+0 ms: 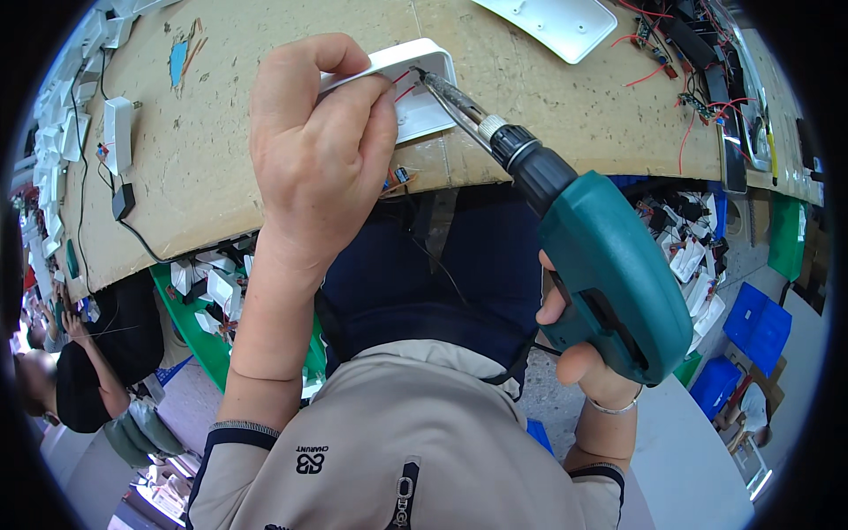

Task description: Assembling electronic components by connecting wires to plastic housings using a specialized handheld tool.

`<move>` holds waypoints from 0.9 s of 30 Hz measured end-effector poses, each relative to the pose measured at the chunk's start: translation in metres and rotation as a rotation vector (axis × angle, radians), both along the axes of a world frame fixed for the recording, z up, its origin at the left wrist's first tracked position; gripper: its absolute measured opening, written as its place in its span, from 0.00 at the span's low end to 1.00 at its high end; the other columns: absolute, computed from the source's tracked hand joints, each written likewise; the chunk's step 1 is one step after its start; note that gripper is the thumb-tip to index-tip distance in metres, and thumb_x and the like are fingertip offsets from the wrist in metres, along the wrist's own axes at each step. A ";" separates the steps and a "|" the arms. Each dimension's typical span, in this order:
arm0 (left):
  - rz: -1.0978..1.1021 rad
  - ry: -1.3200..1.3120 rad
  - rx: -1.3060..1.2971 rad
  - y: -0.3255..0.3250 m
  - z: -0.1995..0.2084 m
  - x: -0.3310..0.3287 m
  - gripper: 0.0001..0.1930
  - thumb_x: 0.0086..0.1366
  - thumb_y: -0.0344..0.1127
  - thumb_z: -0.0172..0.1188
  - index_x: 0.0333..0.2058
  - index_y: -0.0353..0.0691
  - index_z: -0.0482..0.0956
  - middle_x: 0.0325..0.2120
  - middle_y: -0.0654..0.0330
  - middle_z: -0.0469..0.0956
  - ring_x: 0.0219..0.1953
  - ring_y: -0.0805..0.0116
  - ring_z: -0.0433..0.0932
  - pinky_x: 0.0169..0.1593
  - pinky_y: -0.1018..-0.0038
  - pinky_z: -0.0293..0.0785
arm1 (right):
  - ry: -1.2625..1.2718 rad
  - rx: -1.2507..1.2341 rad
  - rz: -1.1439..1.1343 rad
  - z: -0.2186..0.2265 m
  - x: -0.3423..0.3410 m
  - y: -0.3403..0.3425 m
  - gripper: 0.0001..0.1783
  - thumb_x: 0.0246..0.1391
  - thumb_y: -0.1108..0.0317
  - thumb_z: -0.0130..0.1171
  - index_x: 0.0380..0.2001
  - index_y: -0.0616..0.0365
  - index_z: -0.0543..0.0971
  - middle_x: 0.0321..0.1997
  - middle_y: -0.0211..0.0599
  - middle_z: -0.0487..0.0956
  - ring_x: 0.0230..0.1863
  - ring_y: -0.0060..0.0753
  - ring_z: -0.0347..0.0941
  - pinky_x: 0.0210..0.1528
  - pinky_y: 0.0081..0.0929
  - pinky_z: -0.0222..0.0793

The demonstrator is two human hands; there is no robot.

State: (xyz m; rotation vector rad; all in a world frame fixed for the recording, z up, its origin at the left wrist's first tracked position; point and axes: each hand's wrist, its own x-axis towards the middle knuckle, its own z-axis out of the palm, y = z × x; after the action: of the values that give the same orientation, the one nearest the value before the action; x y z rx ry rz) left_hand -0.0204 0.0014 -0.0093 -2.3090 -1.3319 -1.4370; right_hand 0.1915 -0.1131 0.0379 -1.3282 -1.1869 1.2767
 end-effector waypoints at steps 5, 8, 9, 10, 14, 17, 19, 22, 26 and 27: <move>-0.011 -0.006 0.009 0.001 -0.002 0.001 0.04 0.39 0.24 0.52 0.15 0.35 0.66 0.28 0.60 0.68 0.31 0.64 0.67 0.35 0.69 0.61 | 0.003 0.000 -0.022 -0.001 -0.003 -0.001 0.48 0.30 0.45 0.66 0.49 0.69 0.63 0.43 0.52 0.72 0.28 0.26 0.72 0.28 0.15 0.68; -0.010 -0.010 0.017 0.001 -0.002 0.001 0.03 0.40 0.24 0.52 0.15 0.35 0.67 0.28 0.61 0.68 0.31 0.64 0.67 0.35 0.69 0.61 | 0.005 -0.005 -0.009 -0.001 -0.001 -0.001 0.47 0.30 0.45 0.66 0.49 0.68 0.63 0.42 0.50 0.72 0.28 0.26 0.72 0.28 0.15 0.68; -0.011 -0.015 0.016 0.001 -0.002 0.001 0.03 0.41 0.24 0.52 0.15 0.35 0.67 0.28 0.61 0.69 0.31 0.64 0.67 0.35 0.69 0.60 | 0.011 -0.013 0.006 -0.001 0.000 -0.001 0.47 0.30 0.45 0.66 0.49 0.68 0.63 0.42 0.50 0.72 0.28 0.26 0.71 0.28 0.15 0.68; -0.012 -0.019 0.015 0.001 -0.002 0.001 0.03 0.41 0.24 0.52 0.15 0.35 0.67 0.28 0.61 0.69 0.31 0.64 0.67 0.36 0.69 0.60 | 0.012 -0.013 0.007 -0.001 0.000 0.000 0.47 0.30 0.45 0.66 0.49 0.68 0.63 0.42 0.50 0.72 0.28 0.26 0.71 0.28 0.15 0.68; -0.011 -0.027 0.017 0.002 -0.001 0.000 0.02 0.42 0.24 0.52 0.16 0.35 0.68 0.28 0.61 0.69 0.31 0.64 0.68 0.36 0.69 0.60 | -0.002 -0.027 -0.003 0.001 -0.001 0.002 0.48 0.28 0.45 0.66 0.49 0.68 0.63 0.41 0.49 0.72 0.28 0.26 0.71 0.28 0.15 0.68; -0.024 0.043 0.035 0.003 0.002 -0.003 0.05 0.39 0.21 0.58 0.20 0.33 0.74 0.27 0.59 0.70 0.26 0.67 0.68 0.30 0.74 0.64 | -0.018 -0.039 -0.035 0.003 -0.005 0.002 0.49 0.27 0.44 0.66 0.48 0.68 0.64 0.39 0.47 0.72 0.27 0.25 0.71 0.27 0.16 0.68; -0.035 0.042 0.057 0.004 0.002 -0.004 0.05 0.39 0.22 0.57 0.20 0.33 0.74 0.27 0.59 0.70 0.27 0.66 0.69 0.31 0.74 0.64 | -0.027 -0.043 -0.057 0.004 -0.005 0.002 0.49 0.26 0.43 0.66 0.48 0.68 0.64 0.38 0.46 0.73 0.27 0.25 0.71 0.27 0.16 0.67; -0.036 0.024 0.072 0.006 0.000 -0.004 0.05 0.39 0.22 0.57 0.19 0.34 0.74 0.27 0.60 0.71 0.28 0.66 0.69 0.31 0.73 0.64 | -0.054 -0.058 -0.053 0.004 -0.004 0.001 0.48 0.25 0.42 0.66 0.46 0.68 0.66 0.37 0.44 0.73 0.26 0.25 0.70 0.26 0.17 0.67; -0.038 0.028 0.073 0.006 0.000 -0.002 0.05 0.38 0.22 0.57 0.19 0.34 0.74 0.27 0.60 0.71 0.27 0.66 0.69 0.31 0.74 0.64 | -0.099 -0.061 -0.049 0.002 0.000 0.001 0.47 0.25 0.41 0.66 0.44 0.68 0.67 0.34 0.42 0.73 0.25 0.25 0.70 0.26 0.18 0.66; -0.036 0.027 0.073 0.006 0.000 -0.003 0.05 0.38 0.22 0.57 0.19 0.34 0.74 0.27 0.60 0.71 0.28 0.66 0.69 0.32 0.74 0.64 | -0.103 -0.047 -0.025 0.002 0.001 0.001 0.47 0.25 0.41 0.65 0.43 0.68 0.67 0.33 0.41 0.73 0.25 0.25 0.70 0.26 0.18 0.66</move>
State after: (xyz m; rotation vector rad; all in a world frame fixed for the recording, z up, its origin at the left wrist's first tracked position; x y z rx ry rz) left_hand -0.0231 0.0079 -0.0093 -2.3091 -1.2150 -1.4347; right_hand 0.1925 -0.1118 0.0396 -1.4540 -1.2138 1.2375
